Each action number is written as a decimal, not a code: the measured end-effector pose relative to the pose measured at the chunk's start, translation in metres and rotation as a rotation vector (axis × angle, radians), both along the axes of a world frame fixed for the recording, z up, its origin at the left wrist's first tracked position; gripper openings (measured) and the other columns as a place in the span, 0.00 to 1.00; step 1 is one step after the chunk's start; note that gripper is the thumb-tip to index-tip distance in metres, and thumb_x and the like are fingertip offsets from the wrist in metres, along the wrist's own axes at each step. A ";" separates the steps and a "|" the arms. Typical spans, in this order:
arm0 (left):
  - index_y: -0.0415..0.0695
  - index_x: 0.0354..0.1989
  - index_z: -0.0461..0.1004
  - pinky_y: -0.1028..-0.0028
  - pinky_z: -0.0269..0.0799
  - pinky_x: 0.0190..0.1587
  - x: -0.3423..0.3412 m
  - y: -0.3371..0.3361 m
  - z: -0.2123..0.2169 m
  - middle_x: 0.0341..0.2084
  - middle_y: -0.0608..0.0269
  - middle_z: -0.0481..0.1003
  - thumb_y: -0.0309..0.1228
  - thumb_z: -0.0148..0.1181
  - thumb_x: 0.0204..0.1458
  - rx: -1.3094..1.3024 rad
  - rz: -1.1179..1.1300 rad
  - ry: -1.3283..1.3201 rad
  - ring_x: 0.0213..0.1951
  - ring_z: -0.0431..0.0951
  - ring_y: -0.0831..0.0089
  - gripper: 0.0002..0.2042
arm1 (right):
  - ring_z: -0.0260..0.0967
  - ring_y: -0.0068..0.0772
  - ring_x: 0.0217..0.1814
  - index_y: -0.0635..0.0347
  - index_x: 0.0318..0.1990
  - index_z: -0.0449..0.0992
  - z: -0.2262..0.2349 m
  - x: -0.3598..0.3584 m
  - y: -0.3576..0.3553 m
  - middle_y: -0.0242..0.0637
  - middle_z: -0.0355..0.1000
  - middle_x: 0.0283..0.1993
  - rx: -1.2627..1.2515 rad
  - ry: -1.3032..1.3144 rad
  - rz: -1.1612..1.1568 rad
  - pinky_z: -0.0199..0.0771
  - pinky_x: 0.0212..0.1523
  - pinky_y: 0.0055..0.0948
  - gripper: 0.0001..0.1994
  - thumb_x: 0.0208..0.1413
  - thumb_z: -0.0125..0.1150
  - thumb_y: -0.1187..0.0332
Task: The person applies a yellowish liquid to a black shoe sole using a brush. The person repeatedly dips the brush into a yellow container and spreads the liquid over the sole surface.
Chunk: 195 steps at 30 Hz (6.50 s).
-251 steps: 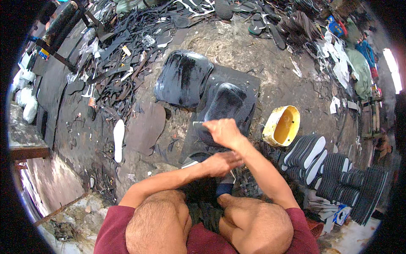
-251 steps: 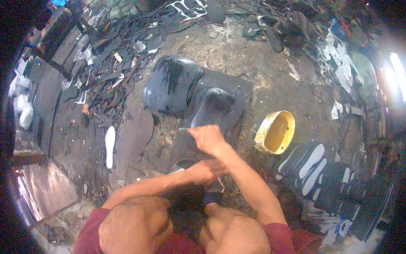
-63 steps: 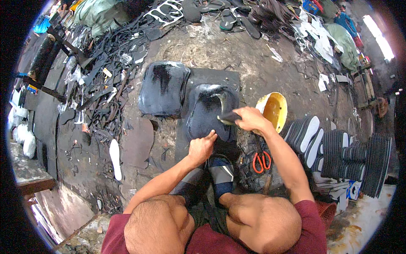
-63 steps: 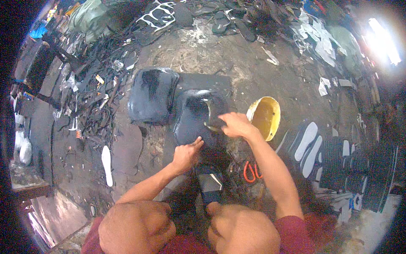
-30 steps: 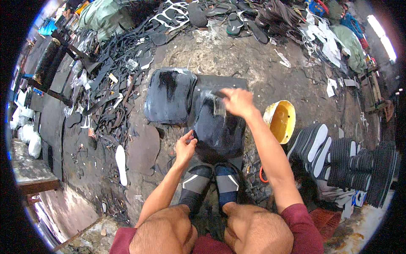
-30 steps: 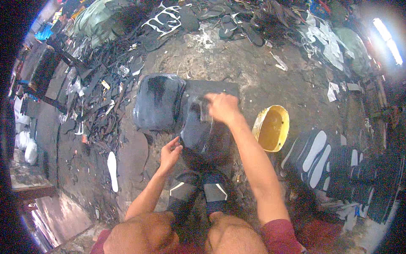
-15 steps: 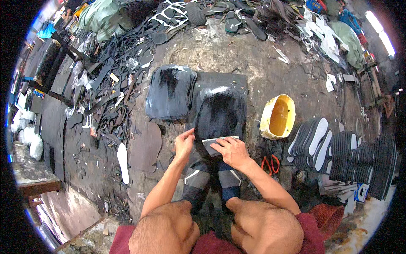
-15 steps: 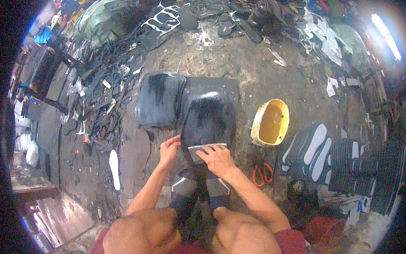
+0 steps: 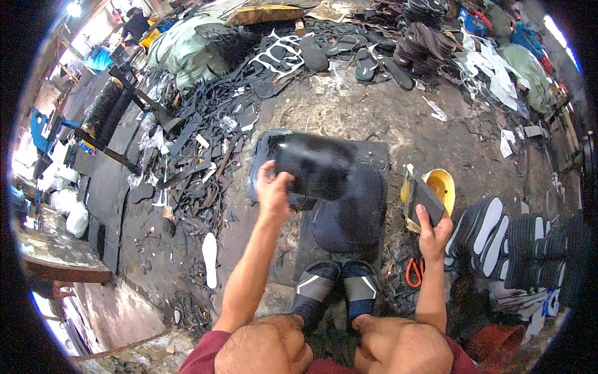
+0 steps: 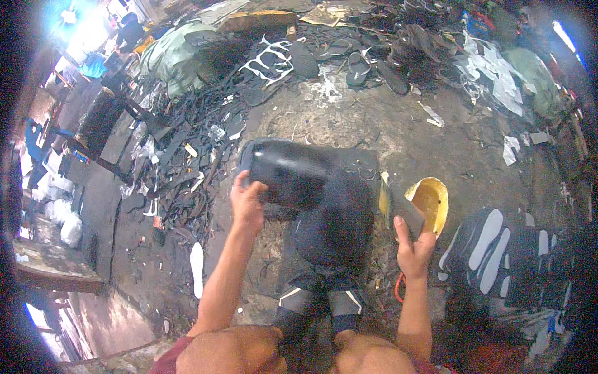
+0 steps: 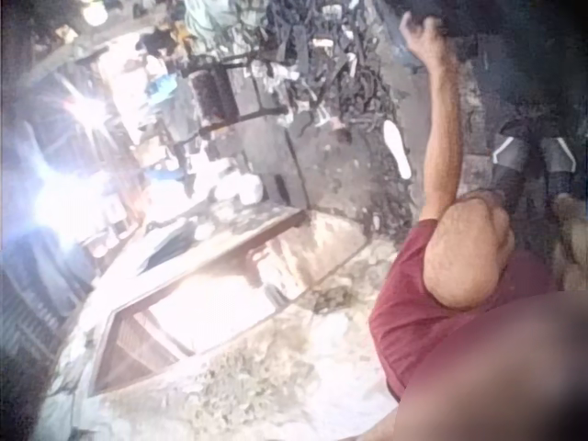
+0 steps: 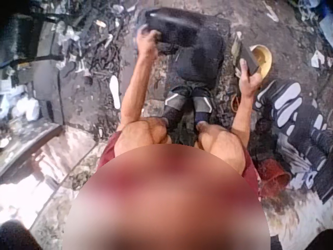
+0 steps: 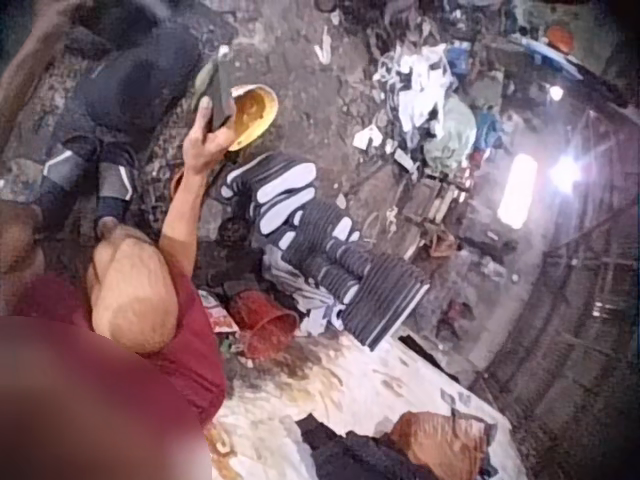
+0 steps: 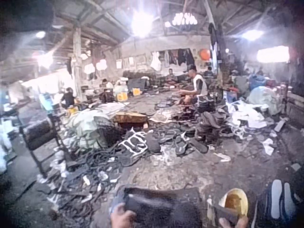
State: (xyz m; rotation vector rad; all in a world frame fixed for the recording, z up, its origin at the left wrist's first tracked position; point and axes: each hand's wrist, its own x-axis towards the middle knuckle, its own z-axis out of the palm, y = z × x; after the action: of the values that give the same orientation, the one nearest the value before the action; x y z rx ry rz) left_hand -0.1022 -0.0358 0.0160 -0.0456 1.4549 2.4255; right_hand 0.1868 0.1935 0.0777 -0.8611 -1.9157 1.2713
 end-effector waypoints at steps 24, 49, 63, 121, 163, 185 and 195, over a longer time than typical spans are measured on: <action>0.42 0.69 0.64 0.65 0.58 0.67 0.002 -0.072 -0.093 0.62 0.59 0.68 0.58 0.68 0.48 0.004 0.320 -0.608 0.64 0.67 0.62 0.44 | 0.75 0.37 0.54 0.71 0.56 0.74 -0.015 -0.002 0.008 0.44 0.78 0.54 -0.038 0.029 -0.095 0.71 0.58 0.35 0.20 0.58 0.65 0.72; 0.38 0.63 0.71 0.57 0.63 0.72 0.166 -0.030 -0.106 0.67 0.52 0.68 0.24 0.54 0.51 -0.967 -0.730 1.339 0.70 0.66 0.54 0.26 | 0.80 0.45 0.54 0.31 0.53 0.84 -0.071 -0.232 -0.065 0.38 0.83 0.50 0.910 -0.907 1.290 0.79 0.52 0.48 0.23 0.47 0.64 0.64; 0.34 0.65 0.68 0.56 0.52 0.77 0.171 -0.014 -0.092 0.70 0.43 0.63 0.24 0.58 0.45 -0.897 -0.760 1.359 0.74 0.58 0.49 0.32 | 0.81 0.52 0.50 0.33 0.59 0.79 -0.111 -0.177 -0.031 0.42 0.82 0.50 0.707 -0.820 1.014 0.81 0.49 0.53 0.20 0.59 0.63 0.54; 0.45 0.56 0.77 0.59 0.82 0.38 0.164 -0.001 -0.080 0.64 0.55 0.73 0.26 0.61 0.56 -0.875 -0.543 0.963 0.41 0.85 0.52 0.18 | 0.80 0.57 0.39 0.43 0.53 0.79 -0.079 -0.064 0.001 0.46 0.81 0.35 0.547 -0.783 0.584 0.79 0.38 0.55 0.16 0.57 0.65 0.60; 0.40 0.57 0.79 0.77 0.73 0.35 0.160 -0.054 -0.095 0.43 0.63 0.79 0.18 0.51 0.54 -0.404 -0.231 -0.542 0.31 0.75 0.79 0.22 | 0.78 0.45 0.54 0.41 0.56 0.80 -0.076 -0.012 -0.096 0.28 0.79 0.57 0.866 -0.628 0.916 0.80 0.52 0.44 0.21 0.52 0.64 0.71; 0.47 0.63 0.65 0.61 0.77 0.48 -0.047 -0.079 -0.070 0.36 0.61 0.75 0.13 0.64 0.46 -0.108 0.455 -0.445 0.38 0.78 0.64 0.33 | 0.75 0.34 0.51 0.68 0.55 0.75 0.000 0.014 -0.018 0.39 0.79 0.50 -0.112 0.105 -0.130 0.71 0.56 0.33 0.17 0.63 0.66 0.67; 0.38 0.69 0.64 0.57 0.57 0.75 0.134 -0.006 -0.082 0.69 0.48 0.65 0.23 0.68 0.44 -0.851 -0.902 1.324 0.72 0.62 0.51 0.38 | 0.72 0.65 0.62 0.70 0.66 0.68 -0.025 0.021 0.127 0.66 0.73 0.58 0.338 -0.709 -0.262 0.72 0.63 0.50 0.32 0.55 0.65 0.64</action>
State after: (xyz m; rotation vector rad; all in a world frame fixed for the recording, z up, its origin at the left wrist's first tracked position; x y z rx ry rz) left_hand 0.0314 -0.0417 -0.0665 1.7974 2.0978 0.8203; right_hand 0.2076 0.3202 0.0525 -1.4435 -2.3471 0.4801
